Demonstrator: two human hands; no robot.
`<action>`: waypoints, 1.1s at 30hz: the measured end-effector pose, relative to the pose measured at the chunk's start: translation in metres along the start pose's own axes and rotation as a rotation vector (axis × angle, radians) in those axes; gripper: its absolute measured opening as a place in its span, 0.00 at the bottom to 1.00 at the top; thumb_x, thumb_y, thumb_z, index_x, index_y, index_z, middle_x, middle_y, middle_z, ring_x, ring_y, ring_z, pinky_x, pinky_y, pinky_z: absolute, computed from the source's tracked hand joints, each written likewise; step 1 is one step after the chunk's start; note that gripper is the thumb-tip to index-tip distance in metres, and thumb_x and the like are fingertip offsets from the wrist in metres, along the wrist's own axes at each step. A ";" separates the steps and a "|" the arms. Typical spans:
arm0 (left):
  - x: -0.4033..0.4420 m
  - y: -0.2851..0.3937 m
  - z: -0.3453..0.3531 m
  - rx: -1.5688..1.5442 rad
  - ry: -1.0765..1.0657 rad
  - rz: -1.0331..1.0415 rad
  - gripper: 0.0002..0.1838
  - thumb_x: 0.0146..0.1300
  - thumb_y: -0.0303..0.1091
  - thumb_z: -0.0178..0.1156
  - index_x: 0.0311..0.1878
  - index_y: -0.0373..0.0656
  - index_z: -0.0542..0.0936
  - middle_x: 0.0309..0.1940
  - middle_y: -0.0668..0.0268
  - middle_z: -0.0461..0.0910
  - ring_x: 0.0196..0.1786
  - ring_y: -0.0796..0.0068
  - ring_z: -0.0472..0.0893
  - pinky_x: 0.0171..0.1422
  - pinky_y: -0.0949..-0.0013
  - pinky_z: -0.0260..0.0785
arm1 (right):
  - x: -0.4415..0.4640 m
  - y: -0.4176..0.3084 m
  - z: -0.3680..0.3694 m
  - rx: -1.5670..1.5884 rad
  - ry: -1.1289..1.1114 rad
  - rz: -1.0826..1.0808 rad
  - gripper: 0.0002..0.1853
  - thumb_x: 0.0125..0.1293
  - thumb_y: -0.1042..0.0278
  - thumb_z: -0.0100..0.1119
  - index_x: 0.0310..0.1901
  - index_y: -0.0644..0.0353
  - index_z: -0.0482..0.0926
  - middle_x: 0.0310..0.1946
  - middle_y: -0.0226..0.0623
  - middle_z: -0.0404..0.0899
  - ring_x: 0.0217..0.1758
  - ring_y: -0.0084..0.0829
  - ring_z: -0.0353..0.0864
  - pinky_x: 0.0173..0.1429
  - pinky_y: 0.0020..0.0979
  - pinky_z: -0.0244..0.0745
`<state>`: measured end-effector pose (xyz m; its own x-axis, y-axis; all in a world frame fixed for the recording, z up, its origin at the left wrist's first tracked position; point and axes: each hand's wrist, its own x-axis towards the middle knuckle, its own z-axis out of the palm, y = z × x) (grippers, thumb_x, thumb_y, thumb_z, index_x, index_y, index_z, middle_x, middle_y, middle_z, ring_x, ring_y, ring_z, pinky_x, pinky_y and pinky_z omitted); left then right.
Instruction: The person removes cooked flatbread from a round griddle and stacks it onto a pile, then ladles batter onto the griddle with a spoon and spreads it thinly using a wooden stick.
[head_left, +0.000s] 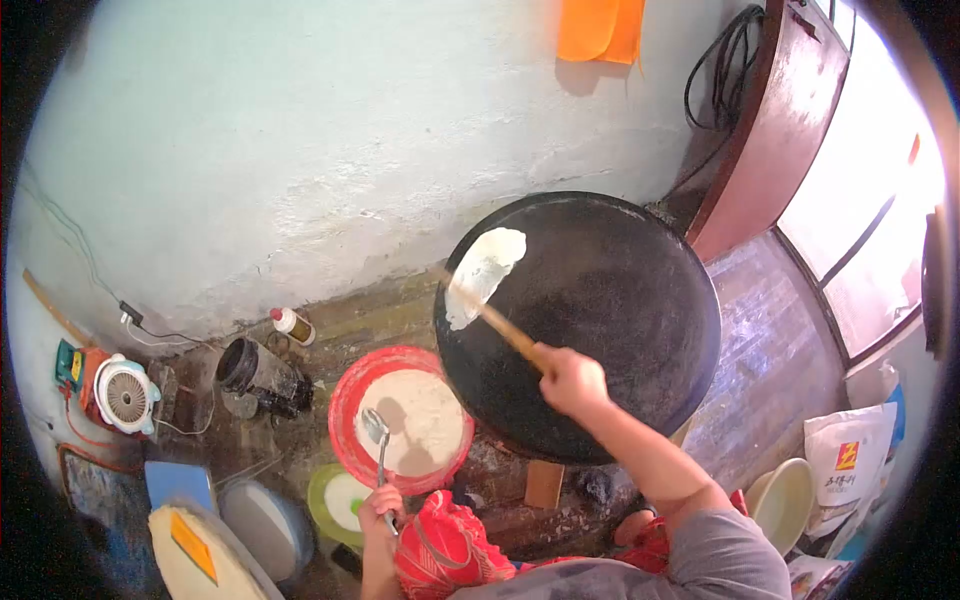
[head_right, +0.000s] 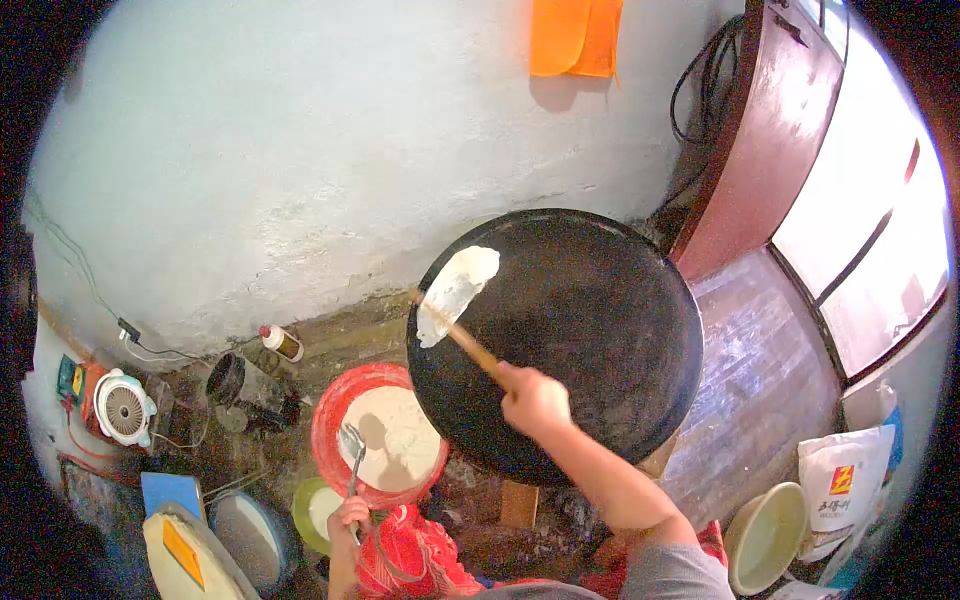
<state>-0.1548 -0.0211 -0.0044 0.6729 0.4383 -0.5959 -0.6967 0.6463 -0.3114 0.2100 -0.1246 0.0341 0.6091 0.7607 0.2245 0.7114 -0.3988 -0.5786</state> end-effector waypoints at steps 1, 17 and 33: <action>0.001 -0.002 0.001 -0.058 0.029 -0.011 0.14 0.60 0.25 0.39 0.49 0.31 0.66 0.21 0.71 0.63 0.17 0.83 0.64 0.21 0.79 0.60 | 0.003 -0.018 -0.011 -0.230 -0.214 -0.006 0.23 0.51 0.70 0.51 0.53 0.49 0.71 0.33 0.40 0.76 0.34 0.41 0.78 0.39 0.38 0.74; 0.021 0.047 -0.043 0.044 0.036 0.038 0.17 0.58 0.22 0.40 0.52 0.30 0.64 0.22 0.70 0.65 0.19 0.83 0.65 0.22 0.79 0.60 | 0.061 0.034 -0.042 -0.384 -0.045 0.377 0.23 0.52 0.68 0.50 0.53 0.49 0.71 0.32 0.41 0.78 0.38 0.39 0.79 0.40 0.36 0.75; 0.014 0.030 -0.019 -0.119 0.027 -0.180 0.03 0.56 0.26 0.45 0.27 0.42 0.65 0.16 0.72 0.62 0.18 0.79 0.63 0.24 0.77 0.60 | 0.035 0.028 -0.015 -0.443 -0.008 0.138 0.24 0.49 0.69 0.52 0.52 0.54 0.68 0.33 0.45 0.75 0.33 0.42 0.79 0.36 0.39 0.74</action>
<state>-0.1706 -0.0076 -0.0361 0.7832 0.3051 -0.5417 -0.5916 0.6339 -0.4983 0.2562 -0.1173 0.0379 0.7069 0.6885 0.1624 0.7064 -0.6755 -0.2114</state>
